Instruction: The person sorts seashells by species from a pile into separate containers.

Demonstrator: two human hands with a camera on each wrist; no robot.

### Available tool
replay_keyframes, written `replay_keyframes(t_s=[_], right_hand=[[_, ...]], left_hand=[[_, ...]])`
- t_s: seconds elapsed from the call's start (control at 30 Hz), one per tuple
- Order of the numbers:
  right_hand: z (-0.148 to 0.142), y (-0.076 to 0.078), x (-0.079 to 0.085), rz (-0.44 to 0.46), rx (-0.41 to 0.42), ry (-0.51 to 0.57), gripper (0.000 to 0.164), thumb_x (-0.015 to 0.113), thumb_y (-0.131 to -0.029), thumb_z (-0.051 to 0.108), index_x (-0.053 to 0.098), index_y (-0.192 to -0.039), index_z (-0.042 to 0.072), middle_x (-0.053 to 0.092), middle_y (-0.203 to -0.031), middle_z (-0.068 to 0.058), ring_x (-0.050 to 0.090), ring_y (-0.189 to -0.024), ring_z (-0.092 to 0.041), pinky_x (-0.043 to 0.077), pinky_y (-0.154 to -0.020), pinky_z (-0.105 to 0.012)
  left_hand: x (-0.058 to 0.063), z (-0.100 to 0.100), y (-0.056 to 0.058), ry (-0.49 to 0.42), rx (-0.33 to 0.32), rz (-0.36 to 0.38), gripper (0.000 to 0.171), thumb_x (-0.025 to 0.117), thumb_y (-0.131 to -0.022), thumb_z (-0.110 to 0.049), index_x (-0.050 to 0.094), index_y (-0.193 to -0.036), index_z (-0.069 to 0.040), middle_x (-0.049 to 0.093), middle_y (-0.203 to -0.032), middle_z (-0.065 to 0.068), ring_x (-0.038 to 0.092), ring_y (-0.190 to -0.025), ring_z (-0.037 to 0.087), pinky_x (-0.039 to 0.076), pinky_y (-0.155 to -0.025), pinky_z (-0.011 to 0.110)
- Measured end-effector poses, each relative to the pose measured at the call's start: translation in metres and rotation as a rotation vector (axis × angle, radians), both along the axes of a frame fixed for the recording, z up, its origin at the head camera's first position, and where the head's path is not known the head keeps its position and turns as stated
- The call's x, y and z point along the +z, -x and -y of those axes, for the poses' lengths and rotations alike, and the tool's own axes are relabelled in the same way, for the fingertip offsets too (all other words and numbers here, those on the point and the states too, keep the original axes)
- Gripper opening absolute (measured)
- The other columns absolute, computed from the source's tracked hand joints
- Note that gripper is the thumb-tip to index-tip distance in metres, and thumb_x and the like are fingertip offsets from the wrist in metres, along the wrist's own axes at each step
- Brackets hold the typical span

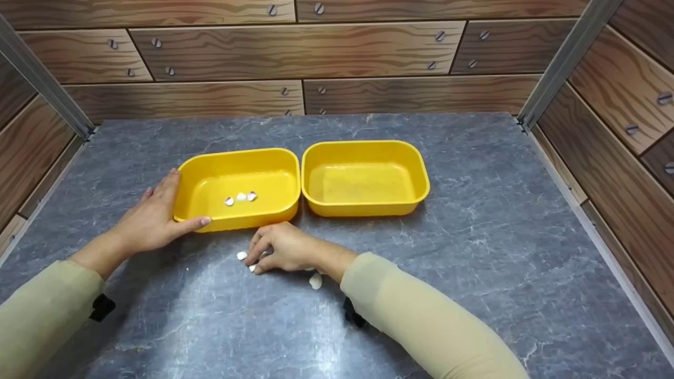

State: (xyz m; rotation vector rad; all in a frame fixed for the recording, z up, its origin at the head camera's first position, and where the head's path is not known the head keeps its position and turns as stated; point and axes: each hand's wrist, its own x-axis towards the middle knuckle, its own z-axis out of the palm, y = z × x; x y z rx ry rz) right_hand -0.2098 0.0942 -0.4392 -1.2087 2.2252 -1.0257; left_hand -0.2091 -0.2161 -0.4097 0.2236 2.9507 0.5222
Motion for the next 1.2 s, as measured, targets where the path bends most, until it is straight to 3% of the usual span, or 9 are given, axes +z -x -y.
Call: replay_keyframes(t_s=[0.33,0.67,1.2], right_hand=[[0.0013,-0.0011,0.0028,-0.048,0.004,0.008,0.014,0.082,-0.095,0.011,0.086,-0.108,0.013,0.074,-0.111,0.002,0.066,-0.103,-0.009,0.055,-0.091,-0.028],[0.0058,-0.0001,0.0056,-0.164,0.065,-0.03,0.016,0.075,-0.101,0.016,0.084,-0.113,0.013,0.076,-0.109,0.0,0.067,-0.101,-0.011,0.055,-0.09,-0.029],[0.0078,-0.0012,0.009,-0.179,0.08,-0.028,0.016,0.073,-0.103,0.014,0.084,-0.113,0.012,0.079,-0.108,0.0,0.07,-0.098,-0.009,0.056,-0.089,-0.026]], left_hand=[[0.0012,0.0004,-0.0006,-0.005,-0.004,-0.002,0.132,0.054,-0.091,-0.085,-0.005,-0.166,0.006,-0.004,-0.175,0.024,0.005,-0.162,0.042,0.001,-0.129,0.06],[0.0014,0.0005,-0.001,-0.016,-0.002,0.014,0.134,0.051,-0.089,-0.088,-0.008,-0.167,0.003,-0.005,-0.176,0.022,0.004,-0.162,0.04,-0.001,-0.129,0.059],[0.0015,0.0004,-0.0005,-0.01,0.002,0.006,0.133,0.053,-0.09,-0.086,-0.007,-0.167,0.004,-0.004,-0.176,0.023,0.004,-0.162,0.041,0.0,-0.129,0.059]])
